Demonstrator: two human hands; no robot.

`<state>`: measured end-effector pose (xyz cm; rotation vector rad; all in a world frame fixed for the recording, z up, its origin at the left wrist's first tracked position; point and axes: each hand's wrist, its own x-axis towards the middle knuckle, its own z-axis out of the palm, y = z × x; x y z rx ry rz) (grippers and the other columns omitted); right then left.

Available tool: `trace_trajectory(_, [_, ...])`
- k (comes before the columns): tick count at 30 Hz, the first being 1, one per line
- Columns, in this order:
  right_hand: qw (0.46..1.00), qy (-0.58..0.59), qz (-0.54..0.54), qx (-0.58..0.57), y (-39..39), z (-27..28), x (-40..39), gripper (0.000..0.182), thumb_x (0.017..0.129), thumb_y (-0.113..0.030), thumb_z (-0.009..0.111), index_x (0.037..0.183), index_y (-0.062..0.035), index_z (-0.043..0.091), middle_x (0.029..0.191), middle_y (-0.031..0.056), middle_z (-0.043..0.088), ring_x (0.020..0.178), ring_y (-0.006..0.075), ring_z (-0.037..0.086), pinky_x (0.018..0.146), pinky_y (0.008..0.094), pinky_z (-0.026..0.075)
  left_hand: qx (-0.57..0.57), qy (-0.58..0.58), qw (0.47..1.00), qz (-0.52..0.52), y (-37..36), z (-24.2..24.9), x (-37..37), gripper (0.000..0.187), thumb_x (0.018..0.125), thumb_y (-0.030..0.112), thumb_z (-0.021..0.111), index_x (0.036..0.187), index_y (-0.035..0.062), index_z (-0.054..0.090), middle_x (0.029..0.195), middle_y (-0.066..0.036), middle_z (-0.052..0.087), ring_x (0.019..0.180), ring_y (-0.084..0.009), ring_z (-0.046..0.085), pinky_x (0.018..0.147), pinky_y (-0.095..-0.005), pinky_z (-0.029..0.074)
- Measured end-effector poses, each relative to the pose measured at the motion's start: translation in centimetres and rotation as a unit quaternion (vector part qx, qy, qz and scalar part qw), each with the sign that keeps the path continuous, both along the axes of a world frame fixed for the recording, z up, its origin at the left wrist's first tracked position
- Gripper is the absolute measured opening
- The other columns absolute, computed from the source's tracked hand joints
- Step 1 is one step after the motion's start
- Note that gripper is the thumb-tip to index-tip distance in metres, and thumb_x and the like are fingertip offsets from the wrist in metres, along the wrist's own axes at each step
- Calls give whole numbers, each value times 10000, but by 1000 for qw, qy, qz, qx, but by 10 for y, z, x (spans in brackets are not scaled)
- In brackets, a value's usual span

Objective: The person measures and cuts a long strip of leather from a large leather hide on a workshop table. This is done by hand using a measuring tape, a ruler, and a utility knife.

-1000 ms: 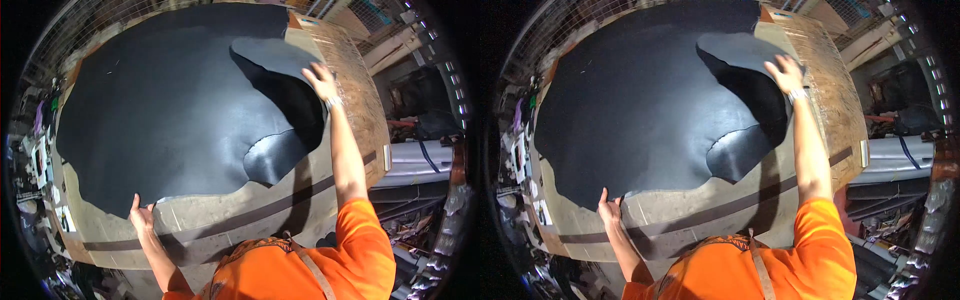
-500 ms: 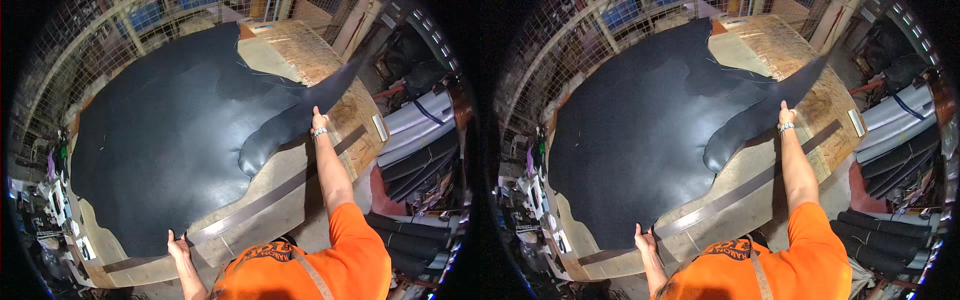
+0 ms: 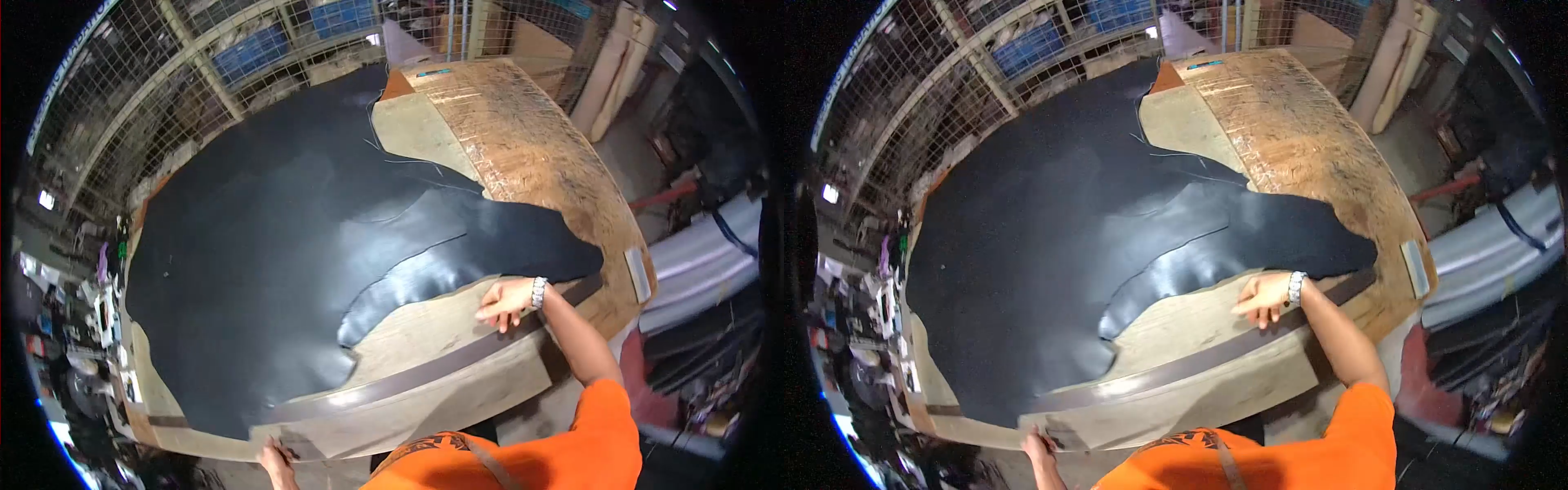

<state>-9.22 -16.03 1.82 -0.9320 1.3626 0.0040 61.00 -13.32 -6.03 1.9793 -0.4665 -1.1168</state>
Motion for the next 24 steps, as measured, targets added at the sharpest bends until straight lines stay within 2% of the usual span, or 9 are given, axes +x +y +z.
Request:
trace_trajectory(3, [980, -122, 12, -155, -27, 10, -65, 392, 1019, -386, 652, 1153, -19, 683, 1006, 104, 744, 824, 173, 735, 707, 293, 575, -82, -141, 976, -142, -61, 59, -221, 371, 991, 229, 676, 717, 83, 473, 606, 13, 436, 541, -83, 412, 473, -284, 370])
trace_trajectory(6, [936, -85, -117, -321, -85, -12, -142, 265, 1036, -295, 634, 1010, -38, 691, 900, 56, 725, 780, 142, 692, 676, 290, 553, -226, -245, 861, -384, -146, 46, -420, 393, 976, 257, 688, 766, 9, 468, 686, -71, 466, 654, -202, 435, 603, -397, 392])
trace_trajectory(7, [910, -22, -171, -376, -110, -18, -164, 249, 1042, -281, 629, 979, -47, 686, 871, 42, 715, 778, 118, 679, 665, 276, 538, -321, -312, 762, -467, -179, 37, -477, 302, 956, 261, 696, 863, -1, 577, 932, -162, 650, 872, -315, 612, 781, -443, 487])
trace_trajectory(8, [886, -58, -254, -385, -137, -36, -190, 327, 1039, -330, 619, 921, -35, 700, 809, 33, 701, 731, 93, 642, 669, 273, 521, -359, -334, 716, -497, -207, 9, -522, 349, 948, 289, 689, 1139, 2, 633, 1407, -231, 570, 1320, -403, 518, 1094, -473, 421])
trace_trajectory(10, [797, 59, -284, -530, -190, -57, -238, 329, 1022, -303, 628, 1074, 12, 710, 918, 60, 743, 834, 138, 669, 767, 332, 540, -344, -376, 648, -566, -253, 0, -592, 568, 965, 382, 650, 1376, 2, 551, 1598, -265, 365, 1512, -403, 303, 1240, -506, 244])
trace_trajectory(16, [677, 268, -270, -631, -326, -84, -339, 302, 983, -208, 619, 1176, 11, 693, 1080, 245, 728, 1039, 389, 705, 924, 435, 553, -247, -499, 590, -584, -272, -23, -648, 784, 990, 545, 529, 1535, -4, 400, 1649, -263, 258, 1565, -407, 154, 1267, -549, 115])
trace_trajectory(20, [630, 343, -181, -673, -433, -131, -379, 385, 965, -150, 594, 1329, -29, 620, 1295, 231, 658, 1214, 402, 623, 1049, 468, 490, -234, -490, 593, -595, -275, -18, -651, 780, 962, 540, 575, 1491, -15, 431, 1630, -279, 267, 1550, -436, 166, 1258, -572, 122])
trace_trajectory(21, [694, 305, -173, -629, -460, -132, -387, 434, 965, -153, 572, 1381, -33, 576, 1430, 212, 574, 1290, 408, 564, 1071, 472, 472, -222, -484, 590, -607, -278, -13, -651, 784, 954, 534, 590, 1492, -12, 424, 1620, -286, 272, 1543, -450, 172, 1251, -587, 122])
trace_trajectory(24, [673, 425, -124, -592, -536, -129, -395, 456, 975, -140, 545, 1422, -52, 553, 1486, 176, 542, 1340, 374, 537, 1117, 447, 449, -200, -459, 599, -624, -285, -11, -651, 830, 916, 546, 639, 1495, -3, 411, 1615, -297, 268, 1535, -469, 177, 1237, -612, 137])
